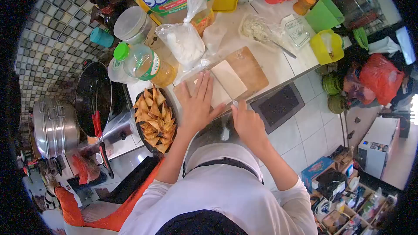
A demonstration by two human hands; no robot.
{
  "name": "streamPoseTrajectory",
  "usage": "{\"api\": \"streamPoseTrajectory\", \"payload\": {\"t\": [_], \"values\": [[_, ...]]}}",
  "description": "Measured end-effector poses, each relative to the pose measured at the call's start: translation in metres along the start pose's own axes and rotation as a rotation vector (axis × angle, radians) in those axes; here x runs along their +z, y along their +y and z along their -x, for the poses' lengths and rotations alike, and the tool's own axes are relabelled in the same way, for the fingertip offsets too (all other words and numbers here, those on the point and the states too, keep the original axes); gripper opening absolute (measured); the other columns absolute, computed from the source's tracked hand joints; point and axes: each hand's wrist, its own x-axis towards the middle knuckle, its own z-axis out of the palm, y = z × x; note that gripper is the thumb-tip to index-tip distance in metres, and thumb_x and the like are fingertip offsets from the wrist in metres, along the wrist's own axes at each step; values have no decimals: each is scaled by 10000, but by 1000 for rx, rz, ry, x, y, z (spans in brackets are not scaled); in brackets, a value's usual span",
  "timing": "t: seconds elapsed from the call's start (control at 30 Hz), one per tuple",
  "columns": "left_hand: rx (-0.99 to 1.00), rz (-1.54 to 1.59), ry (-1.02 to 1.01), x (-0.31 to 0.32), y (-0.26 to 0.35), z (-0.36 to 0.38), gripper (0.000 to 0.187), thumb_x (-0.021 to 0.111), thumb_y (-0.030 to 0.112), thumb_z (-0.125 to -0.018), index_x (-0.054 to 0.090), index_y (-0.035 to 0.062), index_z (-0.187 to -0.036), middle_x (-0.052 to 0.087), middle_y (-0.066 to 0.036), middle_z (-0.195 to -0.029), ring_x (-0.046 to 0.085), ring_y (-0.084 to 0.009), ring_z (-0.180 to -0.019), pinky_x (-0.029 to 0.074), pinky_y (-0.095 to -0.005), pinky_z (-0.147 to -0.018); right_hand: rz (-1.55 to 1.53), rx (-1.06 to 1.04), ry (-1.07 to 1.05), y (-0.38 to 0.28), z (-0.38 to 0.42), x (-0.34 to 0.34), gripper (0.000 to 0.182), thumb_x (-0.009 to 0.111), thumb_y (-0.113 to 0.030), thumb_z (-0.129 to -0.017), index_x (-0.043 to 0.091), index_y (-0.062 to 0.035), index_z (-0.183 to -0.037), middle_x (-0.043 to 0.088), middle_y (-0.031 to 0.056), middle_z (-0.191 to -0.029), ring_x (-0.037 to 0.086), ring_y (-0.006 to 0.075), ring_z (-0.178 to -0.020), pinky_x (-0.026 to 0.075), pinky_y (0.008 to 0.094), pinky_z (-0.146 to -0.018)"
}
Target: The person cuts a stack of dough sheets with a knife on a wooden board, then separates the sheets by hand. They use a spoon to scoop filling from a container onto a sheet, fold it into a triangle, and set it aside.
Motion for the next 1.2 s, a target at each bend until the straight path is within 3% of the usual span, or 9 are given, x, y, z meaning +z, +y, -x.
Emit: {"api": "streamPoseTrajectory", "payload": {"t": [0.23,0.33,0.4,0.43,0.5,0.7,0.9,1.2], "values": [[-28,102,17,-12,2,-6,759,527,449,-832,278,-14,-1381,284,-136,-1445,221,-248,-1364,85,-640,-1032,1,9,14,3,-1,3,328,411,-309,-942,448,17,-937,581,252,-608,596,432,-589,485,497,-479],[-45,153,177,-19,7,-30,696,525,386,-846,292,1,-1377,316,-128,-1427,230,-246,-1360,111,-627,-1035,14,8,17,4,-1,7,317,418,-301,-940,447,15,-938,575,251,-593,593,433,-581,483,498,-476],[222,404,210,-19,13,-63,627,497,373,-863,345,10,-1351,336,-114,-1416,234,-236,-1358,139,-595,-1052,17,-5,23,4,-1,10,306,423,-293,-939,445,12,-933,571,249,-584,591,433,-574,482,500,-474],[215,406,214,-11,15,-76,627,497,373,-863,345,10,-1351,336,-114,-1416,234,-236,-1358,139,-595,-1052,20,-10,25,5,-1,10,296,429,-286,-938,440,9,-929,567,247,-576,588,433,-566,480,500,-467],[402,252,194,4,18,-98,612,519,379,-863,378,6,-1327,359,-112,-1400,266,-235,-1344,205,-565,-1049,32,-15,30,7,-1,10,285,436,-278,-936,434,6,-924,563,246,-567,585,432,-557,477,500,-460],[381,114,44,27,11,-103,695,422,496,-872,331,11,-1362,318,-106,-1433,257,-221,-1348,205,-545,-1065,19,-23,23,9,1,14,266,446,-261,-935,413,2,-923,549,249,-550,574,434,-539,464,505,-442],[300,127,-82,31,11,-105,790,438,537,-840,271,-9,-1386,271,-126,-1456,240,-240,-1353,188,-522,-1080,-3,-22,22,8,-1,13,257,446,-252,-936,405,0,-902,542,253,-546,566,441,-536,452,516,-440],[298,129,-49,32,11,-106,770,454,520,-832,318,-24,-1360,292,-136,-1444,261,-244,-1343,224,-523,-1066,-39,-11,-14,9,-2,13,239,451,-229,-932,397,2,-904,532,259,-539,548,457,-527,438,527,-435]]}}
